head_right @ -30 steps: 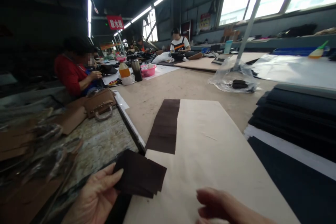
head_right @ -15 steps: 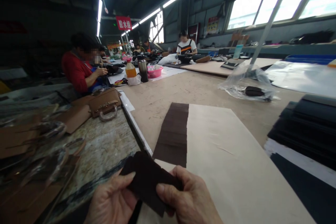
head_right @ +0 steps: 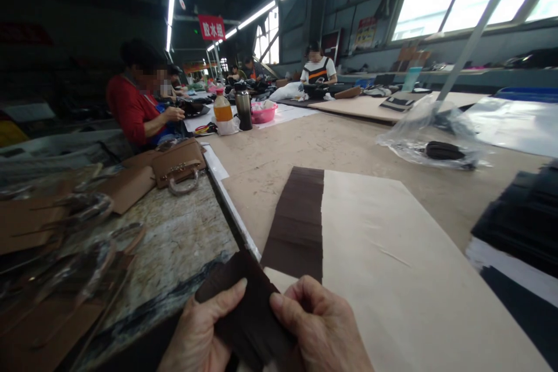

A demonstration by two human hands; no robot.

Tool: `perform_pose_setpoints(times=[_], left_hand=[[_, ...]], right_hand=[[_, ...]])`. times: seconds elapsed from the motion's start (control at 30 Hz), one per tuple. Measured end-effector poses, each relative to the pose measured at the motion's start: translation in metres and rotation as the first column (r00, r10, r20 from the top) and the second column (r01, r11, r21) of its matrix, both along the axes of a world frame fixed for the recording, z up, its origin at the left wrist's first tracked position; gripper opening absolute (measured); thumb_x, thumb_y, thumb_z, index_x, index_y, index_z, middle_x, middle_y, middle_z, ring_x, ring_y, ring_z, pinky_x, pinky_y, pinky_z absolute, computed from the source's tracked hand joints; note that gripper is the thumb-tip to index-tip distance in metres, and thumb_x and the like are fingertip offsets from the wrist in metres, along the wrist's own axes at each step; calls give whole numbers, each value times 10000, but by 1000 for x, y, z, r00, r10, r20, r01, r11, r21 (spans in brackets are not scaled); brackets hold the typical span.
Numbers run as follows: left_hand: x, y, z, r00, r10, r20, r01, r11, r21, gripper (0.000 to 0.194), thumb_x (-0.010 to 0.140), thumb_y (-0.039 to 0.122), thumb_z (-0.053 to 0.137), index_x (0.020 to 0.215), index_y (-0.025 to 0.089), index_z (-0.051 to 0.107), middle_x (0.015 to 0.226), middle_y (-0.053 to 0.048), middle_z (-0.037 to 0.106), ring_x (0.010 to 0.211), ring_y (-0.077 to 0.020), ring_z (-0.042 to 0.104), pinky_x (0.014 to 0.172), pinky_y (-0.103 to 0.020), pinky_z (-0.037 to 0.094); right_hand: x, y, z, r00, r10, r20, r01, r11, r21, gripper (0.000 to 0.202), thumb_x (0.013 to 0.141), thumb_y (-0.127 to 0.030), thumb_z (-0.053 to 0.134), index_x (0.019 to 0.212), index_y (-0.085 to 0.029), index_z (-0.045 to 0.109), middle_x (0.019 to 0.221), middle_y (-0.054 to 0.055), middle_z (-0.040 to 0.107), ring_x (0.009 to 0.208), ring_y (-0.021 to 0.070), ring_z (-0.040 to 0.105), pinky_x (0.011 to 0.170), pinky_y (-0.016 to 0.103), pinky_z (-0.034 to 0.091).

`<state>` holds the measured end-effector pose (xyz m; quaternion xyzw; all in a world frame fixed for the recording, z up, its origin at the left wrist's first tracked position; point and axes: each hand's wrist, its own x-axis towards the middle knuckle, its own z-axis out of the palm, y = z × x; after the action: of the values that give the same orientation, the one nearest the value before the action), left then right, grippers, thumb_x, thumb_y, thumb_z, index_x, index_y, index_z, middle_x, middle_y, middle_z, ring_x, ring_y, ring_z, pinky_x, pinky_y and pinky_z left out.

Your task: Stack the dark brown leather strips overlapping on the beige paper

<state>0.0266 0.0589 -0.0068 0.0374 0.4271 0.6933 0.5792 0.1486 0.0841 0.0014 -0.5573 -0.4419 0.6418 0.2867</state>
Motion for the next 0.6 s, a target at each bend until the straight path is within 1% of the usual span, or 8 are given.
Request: perform_pose_setpoints(times=[0.1, 0.17, 0.27, 0.3, 0.37, 0.47, 0.53, 0.6], left_hand=[[0, 1, 1, 1000, 10, -17, -11, 1000, -9, 75, 622, 30, 643, 642, 101, 631, 650, -66, 686, 777, -255, 644, 751, -381, 507], [-1, 2, 4, 1000, 16, -25, -17, 1000, -22, 99, 639, 31, 631, 709, 101, 627, 644, -70, 685, 758, -254, 648, 750, -396, 506], [-2, 5, 5, 1000, 11, -7, -11, 998, -55, 285, 657, 20, 610, 929, 107, 600, 732, -93, 696, 787, -268, 642, 745, -422, 504], [-3, 5, 5, 1000, 4, -1, -4, 997, -71, 356, 658, 20, 608, 1000, 114, 574, 758, -99, 697, 794, -277, 640, 738, -434, 504], [-5, 5, 2, 1000, -3, -13, 2, 995, -100, 457, 639, 25, 625, 1076, 124, 538, 780, -102, 698, 799, -295, 637, 726, -451, 504], [-10, 2, -3, 998, -20, -66, 8, 984, -176, 420, 583, 60, 683, 990, 119, 595, 727, -90, 702, 759, -307, 643, 695, -448, 512], [-16, -1, -6, 992, -57, -112, 32, 975, -222, 283, 543, 89, 722, 817, 110, 654, 679, -85, 701, 696, -289, 652, 662, -414, 525], [-22, -5, -8, 984, -98, -147, 54, 958, -282, 179, 493, 110, 762, 645, 107, 667, 622, -83, 697, 598, -257, 652, 601, -372, 537]], right_hand=[[1, 2, 0, 997, 49, 67, -47, 999, -26, 280, 708, -419, 516, 588, -185, 419, 438, -67, 400, 372, 49, 356, 353, 157, 224], [1, 4, 1, 986, 103, 129, -103, 995, -2, 291, 740, -419, 468, 581, -184, 407, 423, -67, 377, 360, 51, 352, 355, 161, 221], [2, 8, 1, 967, 170, 190, -188, 979, 84, 328, 762, -437, 437, 558, -186, 386, 397, -69, 358, 343, 55, 357, 358, 168, 227], [2, 9, 1, 962, 175, 207, -198, 976, 93, 338, 766, -445, 431, 553, -189, 379, 386, -69, 356, 336, 58, 363, 352, 170, 222], [1, 10, 0, 963, 141, 228, -162, 984, 73, 342, 771, -453, 421, 553, -194, 369, 369, -71, 352, 324, 60, 367, 341, 169, 209], [2, 9, 1, 978, 79, 191, -84, 996, 17, 272, 764, -411, 422, 597, -198, 400, 417, -67, 391, 330, 54, 368, 337, 167, 199], [7, 10, 5, 979, 111, 173, -115, 993, 15, 218, 751, -379, 424, 639, -194, 450, 455, -62, 404, 348, 52, 354, 349, 172, 207], [14, 15, 10, 955, 160, 248, -181, 981, 65, 221, 735, -377, 428, 643, -185, 491, 480, -52, 407, 375, 58, 340, 368, 186, 223]])
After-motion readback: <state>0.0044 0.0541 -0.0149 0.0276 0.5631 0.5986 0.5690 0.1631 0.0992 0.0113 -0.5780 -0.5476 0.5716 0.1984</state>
